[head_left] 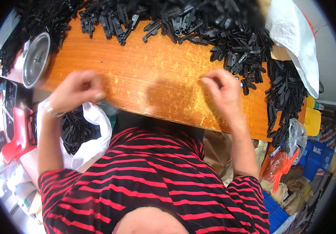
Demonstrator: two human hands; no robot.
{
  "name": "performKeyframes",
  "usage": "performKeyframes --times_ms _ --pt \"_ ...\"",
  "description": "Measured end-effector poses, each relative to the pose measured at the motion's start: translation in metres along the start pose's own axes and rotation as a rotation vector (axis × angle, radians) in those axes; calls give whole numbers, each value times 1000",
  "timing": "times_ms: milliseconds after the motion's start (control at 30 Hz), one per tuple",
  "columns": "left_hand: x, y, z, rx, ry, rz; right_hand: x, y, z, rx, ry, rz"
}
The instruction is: The person assembles black plastic components by snapping pieces together by hand and places finished parts into a white bag.
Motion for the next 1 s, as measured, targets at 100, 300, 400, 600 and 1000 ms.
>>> performKeyframes --times_ms 100,300,400,600,1000 --pt "-9 52 -44 50 -468 -39 4 -6 -32 8 335 -74" --pt "-12 -14 -13 282 -264 23 15 -13 -14 -61 445 -143" --pt "8 -69 20 435 -479 334 3 -21 8 -52 427 -161" --pt "31 -151 57 694 -751 449 -28 -33 61 -94 254 -181" --pt "9 -153 50 563 -344 185 -39 -34 78 -45 41 -204"
Point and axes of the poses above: each hand's wrist, its own y-axis away from the middle knuckle, its own z-axis out of the palm, x = y × z, the point moved 4 cm from there along -y, towards the middle knuckle, and after that the axes turned 5 degrees about x, right-handed, at the moved point
